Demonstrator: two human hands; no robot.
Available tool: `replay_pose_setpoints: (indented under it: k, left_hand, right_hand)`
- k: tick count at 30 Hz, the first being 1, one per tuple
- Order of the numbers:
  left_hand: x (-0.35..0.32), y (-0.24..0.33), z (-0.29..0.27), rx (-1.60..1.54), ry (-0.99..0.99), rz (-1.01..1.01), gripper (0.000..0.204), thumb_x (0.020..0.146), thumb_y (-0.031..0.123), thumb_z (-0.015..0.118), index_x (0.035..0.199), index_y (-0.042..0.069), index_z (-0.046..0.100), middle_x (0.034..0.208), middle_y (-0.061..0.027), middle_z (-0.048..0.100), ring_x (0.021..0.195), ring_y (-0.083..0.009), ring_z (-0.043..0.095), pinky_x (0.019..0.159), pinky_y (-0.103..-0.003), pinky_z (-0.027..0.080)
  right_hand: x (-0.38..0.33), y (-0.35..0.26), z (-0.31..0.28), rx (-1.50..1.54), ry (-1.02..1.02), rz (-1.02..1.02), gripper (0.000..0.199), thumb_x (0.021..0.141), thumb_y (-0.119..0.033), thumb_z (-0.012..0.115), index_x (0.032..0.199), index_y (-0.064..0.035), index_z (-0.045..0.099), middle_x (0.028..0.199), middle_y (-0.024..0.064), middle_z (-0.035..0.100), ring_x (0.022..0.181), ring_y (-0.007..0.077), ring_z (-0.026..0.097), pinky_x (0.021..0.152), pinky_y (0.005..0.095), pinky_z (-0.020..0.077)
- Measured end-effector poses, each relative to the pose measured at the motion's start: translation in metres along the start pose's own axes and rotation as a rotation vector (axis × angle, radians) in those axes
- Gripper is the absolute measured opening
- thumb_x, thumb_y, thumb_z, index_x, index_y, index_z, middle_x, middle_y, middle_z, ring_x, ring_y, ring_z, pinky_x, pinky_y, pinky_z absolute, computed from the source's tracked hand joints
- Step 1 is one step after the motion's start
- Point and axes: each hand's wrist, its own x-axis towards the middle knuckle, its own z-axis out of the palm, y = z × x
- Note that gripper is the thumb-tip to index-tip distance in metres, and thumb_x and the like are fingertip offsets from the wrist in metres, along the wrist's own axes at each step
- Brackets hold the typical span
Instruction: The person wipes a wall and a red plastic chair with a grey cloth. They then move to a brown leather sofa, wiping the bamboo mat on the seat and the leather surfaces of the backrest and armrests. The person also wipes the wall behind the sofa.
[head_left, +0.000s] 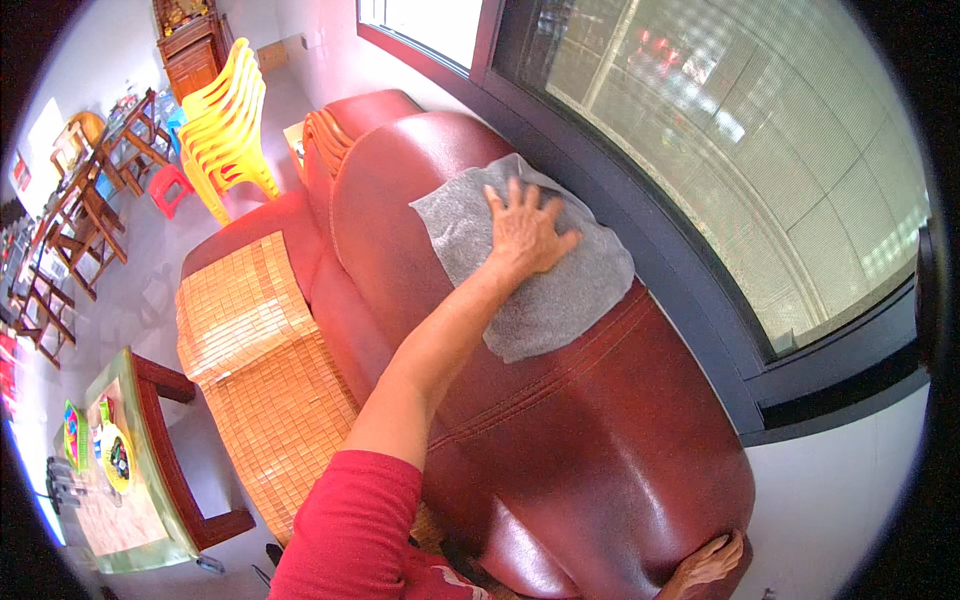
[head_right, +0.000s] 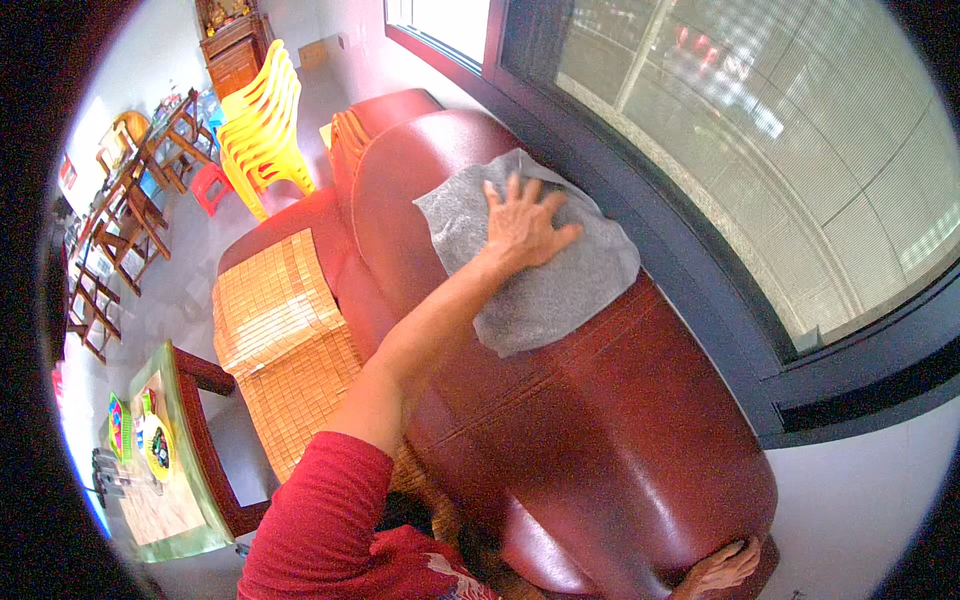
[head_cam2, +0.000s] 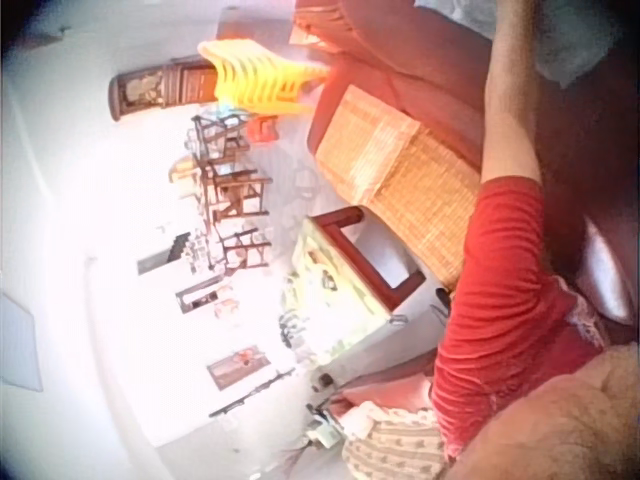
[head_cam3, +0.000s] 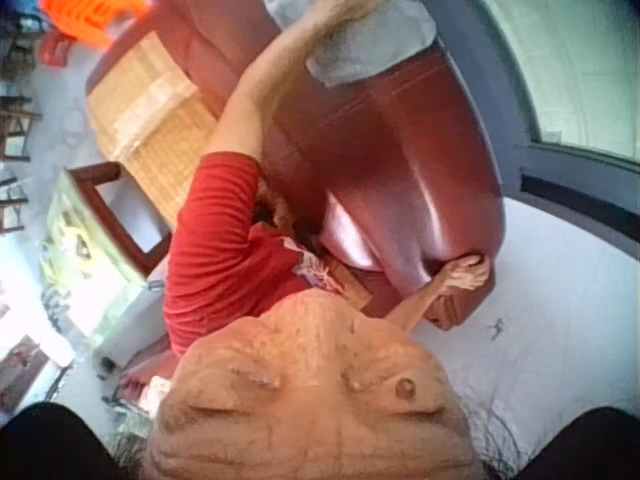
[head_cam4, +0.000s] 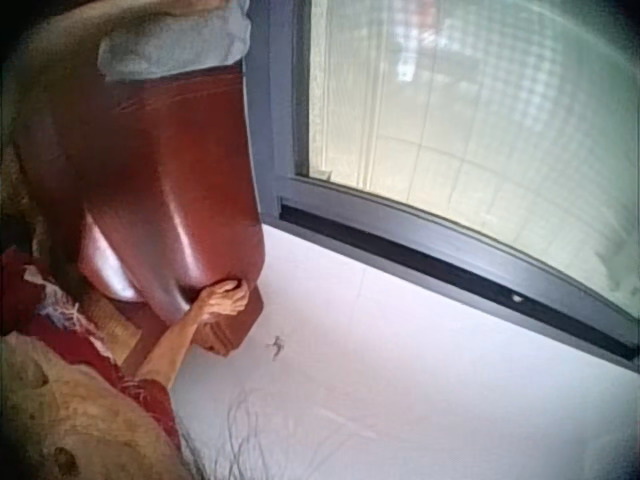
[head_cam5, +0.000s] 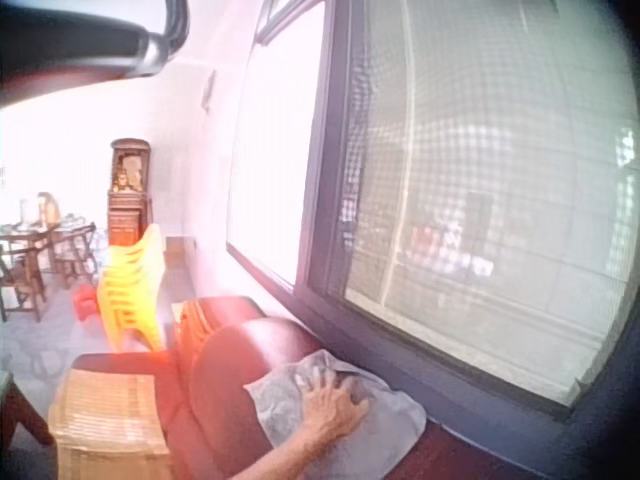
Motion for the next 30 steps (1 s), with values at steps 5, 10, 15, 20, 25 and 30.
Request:
replay_pose_setpoints:
  k: [5, 10, 15, 20, 25, 30]
  left_hand:
    - [0.002, -0.007, -0.005, 0.027, 0.055, -0.188, 0.067, 0.077, 0.064, 0.051, 0.128, 0.022, 0.054, 0.142, -0.0228, 0.033, 0.135, -0.0442, 0.019, 0.1, -0.072, 0.007]
    - [-0.015, 0.001, -0.014, 0.094, -0.062, -0.174, 0.073, 0.076, 0.068, 0.049, 0.135, 0.025, 0.046, 0.146, -0.0207, 0.028, 0.137, -0.0443, 0.014, 0.095, -0.076, 0.008]
    - [-0.072, 0.017, -0.035, -0.057, -0.029, -0.126, 0.082, 0.071, 0.071, 0.054, 0.135, 0.021, 0.044, 0.145, -0.022, 0.027, 0.137, -0.044, 0.011, 0.092, -0.077, 0.011]
    - [-0.15, 0.048, -0.024, -0.27, -0.051, -0.158, 0.096, 0.066, 0.072, 0.06, 0.142, 0.02, 0.032, 0.144, -0.0276, 0.019, 0.137, -0.0476, 0.003, 0.091, -0.078, 0.012]
    - [-0.261, 0.087, 0.043, -0.428, 0.035, -0.199, 0.105, 0.067, 0.074, 0.057, 0.144, 0.009, 0.025, 0.138, -0.031, 0.02, 0.135, -0.0505, 0.003, 0.101, -0.07, 0.003]
    - [-0.271, 0.085, 0.059, -0.522, 0.04, -0.145, 0.089, 0.074, 0.073, 0.051, 0.138, 0.014, 0.037, 0.123, -0.027, 0.037, 0.133, -0.0514, 0.006, 0.098, -0.073, 0.005]
  right_hand:
    - [0.0, -0.01, -0.005, 0.015, -0.047, 0.06, 0.04, 0.096, -0.036, 0.037, 0.115, -0.0086, 0.058, 0.118, 0.0111, 0.056, 0.106, 0.0317, 0.052, 0.085, 0.046, 0.0415]
    - [-0.002, -0.008, 0.0, 0.02, -0.057, 0.081, 0.038, 0.095, -0.037, 0.037, 0.116, -0.0114, 0.057, 0.12, 0.008, 0.055, 0.108, 0.0291, 0.051, 0.085, 0.0463, 0.04]
    - [0.0, -0.015, -0.007, -0.004, -0.083, 0.118, 0.04, 0.096, -0.038, 0.035, 0.118, -0.0125, 0.057, 0.122, 0.007, 0.054, 0.109, 0.0281, 0.05, 0.087, 0.0456, 0.0389]
    - [-0.001, -0.016, -0.006, -0.015, -0.125, 0.17, 0.039, 0.096, -0.038, 0.037, 0.117, -0.0138, 0.059, 0.123, 0.0055, 0.054, 0.111, 0.0262, 0.05, 0.087, 0.0453, 0.0389]
    - [0.003, -0.02, -0.017, 0.04, -0.06, 0.126, 0.031, 0.093, -0.029, 0.045, 0.115, -0.0123, 0.06, 0.12, 0.007, 0.056, 0.108, 0.0276, 0.052, 0.085, 0.0447, 0.0418]
    - [0.005, -0.044, -0.051, 0.058, 0.117, -0.126, 0.023, 0.092, -0.021, 0.052, 0.11, -0.0091, 0.059, 0.106, 0.0066, 0.06, 0.095, 0.0264, 0.057, 0.078, 0.0385, 0.0472]
